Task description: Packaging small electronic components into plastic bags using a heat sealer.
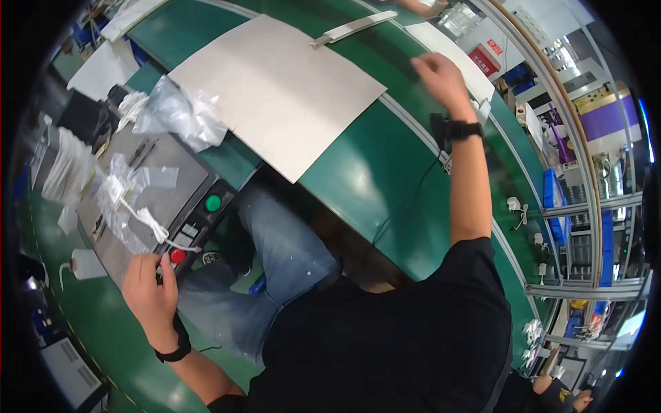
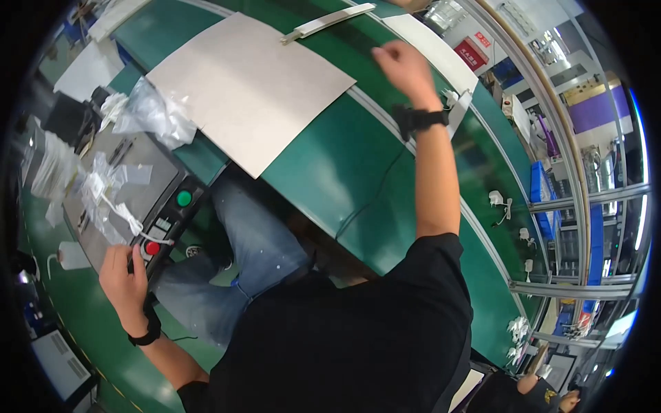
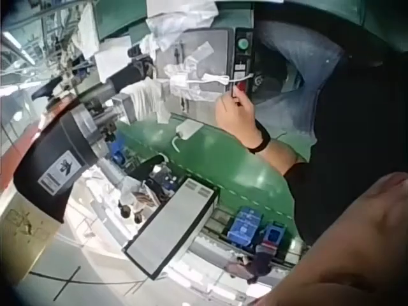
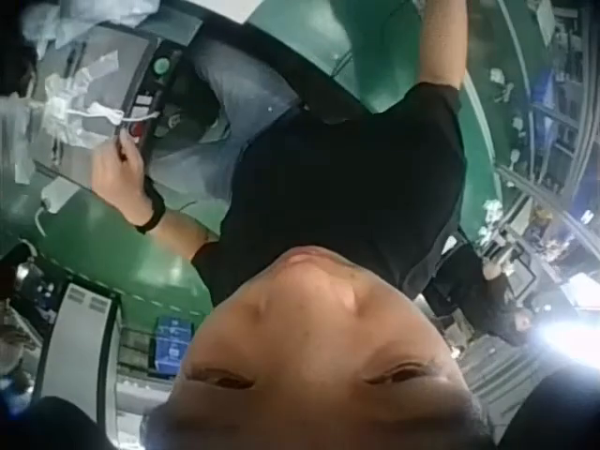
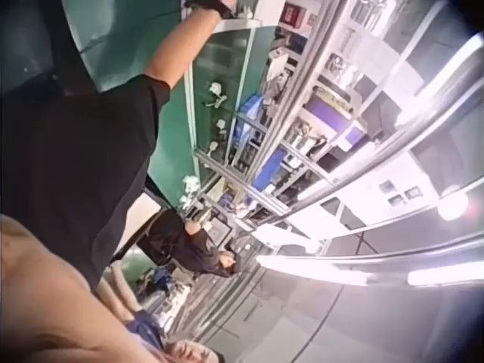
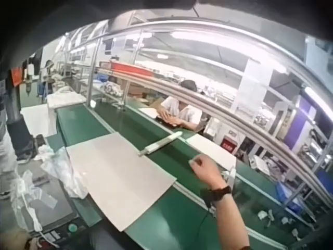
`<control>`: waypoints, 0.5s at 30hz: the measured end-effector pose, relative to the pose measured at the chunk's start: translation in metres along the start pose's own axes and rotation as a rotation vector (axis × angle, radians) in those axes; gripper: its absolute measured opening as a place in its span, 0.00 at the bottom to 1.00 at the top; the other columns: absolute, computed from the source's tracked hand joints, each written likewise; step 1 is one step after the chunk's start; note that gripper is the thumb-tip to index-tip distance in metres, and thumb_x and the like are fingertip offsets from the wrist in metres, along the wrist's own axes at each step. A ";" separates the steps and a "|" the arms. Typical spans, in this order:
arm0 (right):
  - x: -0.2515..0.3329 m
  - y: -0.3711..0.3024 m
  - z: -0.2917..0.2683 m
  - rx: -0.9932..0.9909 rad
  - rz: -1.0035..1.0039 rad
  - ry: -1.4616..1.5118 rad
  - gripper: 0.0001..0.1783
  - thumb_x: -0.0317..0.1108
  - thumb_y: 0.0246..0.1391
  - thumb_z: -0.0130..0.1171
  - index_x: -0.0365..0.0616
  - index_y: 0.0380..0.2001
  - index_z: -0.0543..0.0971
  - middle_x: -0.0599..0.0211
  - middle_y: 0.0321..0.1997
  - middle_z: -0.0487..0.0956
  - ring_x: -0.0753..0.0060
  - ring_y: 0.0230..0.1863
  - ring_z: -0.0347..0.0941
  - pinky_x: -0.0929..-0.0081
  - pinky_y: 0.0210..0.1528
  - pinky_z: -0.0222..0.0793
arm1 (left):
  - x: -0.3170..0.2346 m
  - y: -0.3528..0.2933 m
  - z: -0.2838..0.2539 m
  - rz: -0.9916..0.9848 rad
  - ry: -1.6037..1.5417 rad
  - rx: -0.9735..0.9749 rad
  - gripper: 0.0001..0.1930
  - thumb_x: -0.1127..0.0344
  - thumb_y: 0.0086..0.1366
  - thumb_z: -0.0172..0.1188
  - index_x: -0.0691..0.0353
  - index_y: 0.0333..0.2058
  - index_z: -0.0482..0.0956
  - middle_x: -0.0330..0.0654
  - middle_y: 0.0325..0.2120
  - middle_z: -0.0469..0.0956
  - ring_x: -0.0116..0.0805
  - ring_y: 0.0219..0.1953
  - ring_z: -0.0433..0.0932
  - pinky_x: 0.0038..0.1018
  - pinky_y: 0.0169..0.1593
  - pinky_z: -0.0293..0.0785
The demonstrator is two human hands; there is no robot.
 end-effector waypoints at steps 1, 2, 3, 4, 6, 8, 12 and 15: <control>-0.054 0.013 -0.014 -0.021 0.070 -0.166 0.25 0.53 0.58 0.61 0.38 0.39 0.86 0.46 0.43 0.86 0.49 0.46 0.83 0.58 0.52 0.75 | 0.002 -0.001 0.004 -0.032 -0.005 0.026 0.06 0.72 0.66 0.64 0.66 0.32 0.76 0.50 0.29 0.77 0.48 0.29 0.77 0.36 0.34 0.73; -0.110 0.021 -0.029 -0.042 0.144 -0.333 0.25 0.52 0.57 0.60 0.37 0.38 0.86 0.44 0.42 0.85 0.46 0.46 0.83 0.57 0.52 0.75 | 0.004 -0.002 0.008 -0.062 -0.010 0.053 0.07 0.73 0.65 0.65 0.66 0.31 0.75 0.51 0.29 0.76 0.50 0.29 0.76 0.38 0.34 0.72; -0.180 0.038 -0.035 -0.070 0.224 -0.368 0.25 0.51 0.56 0.60 0.37 0.39 0.86 0.43 0.42 0.85 0.44 0.47 0.82 0.56 0.53 0.75 | 0.003 -0.004 0.011 -0.066 -0.007 0.048 0.07 0.73 0.65 0.65 0.66 0.31 0.75 0.51 0.29 0.76 0.50 0.29 0.76 0.38 0.34 0.72; -0.245 0.048 -0.044 -0.102 0.308 -0.407 0.25 0.51 0.55 0.60 0.37 0.40 0.86 0.42 0.43 0.84 0.41 0.48 0.81 0.54 0.53 0.74 | 0.006 -0.006 0.015 -0.102 -0.010 0.027 0.06 0.72 0.66 0.64 0.67 0.32 0.76 0.49 0.28 0.75 0.45 0.28 0.76 0.35 0.33 0.71; -0.315 0.048 -0.057 -0.080 0.331 -0.457 0.24 0.49 0.54 0.60 0.40 0.41 0.87 0.44 0.44 0.85 0.42 0.50 0.81 0.54 0.54 0.74 | 0.016 -0.015 0.020 -0.175 -0.012 -0.001 0.07 0.71 0.70 0.61 0.67 0.33 0.77 0.45 0.26 0.74 0.36 0.26 0.74 0.31 0.32 0.70; -0.357 0.054 -0.052 -0.005 0.377 -0.489 0.24 0.50 0.54 0.60 0.41 0.42 0.87 0.45 0.46 0.85 0.42 0.51 0.81 0.54 0.55 0.74 | 0.037 -0.030 0.028 -0.294 -0.087 0.017 0.07 0.70 0.71 0.61 0.67 0.34 0.77 0.42 0.27 0.74 0.32 0.27 0.74 0.29 0.33 0.70; -0.410 0.049 -0.042 0.153 0.527 -0.649 0.27 0.52 0.52 0.61 0.43 0.46 0.86 0.48 0.52 0.84 0.44 0.56 0.79 0.54 0.58 0.73 | 0.084 -0.049 0.059 -0.551 -0.383 0.035 0.08 0.67 0.73 0.59 0.67 0.38 0.78 0.36 0.30 0.75 0.24 0.33 0.73 0.23 0.37 0.69; -0.425 0.043 -0.042 0.193 0.615 -0.820 0.29 0.53 0.51 0.62 0.43 0.49 0.85 0.50 0.56 0.83 0.45 0.59 0.77 0.54 0.61 0.73 | 0.105 -0.046 0.077 -0.614 -0.644 -0.001 0.09 0.66 0.75 0.57 0.67 0.42 0.78 0.34 0.34 0.75 0.21 0.38 0.72 0.20 0.41 0.68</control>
Point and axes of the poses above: each hand's wrist, its own y-axis towards the middle knuckle, its own z-axis out of the palm, x = y × z, the point moved 9 cm from there along y, towards the middle knuckle
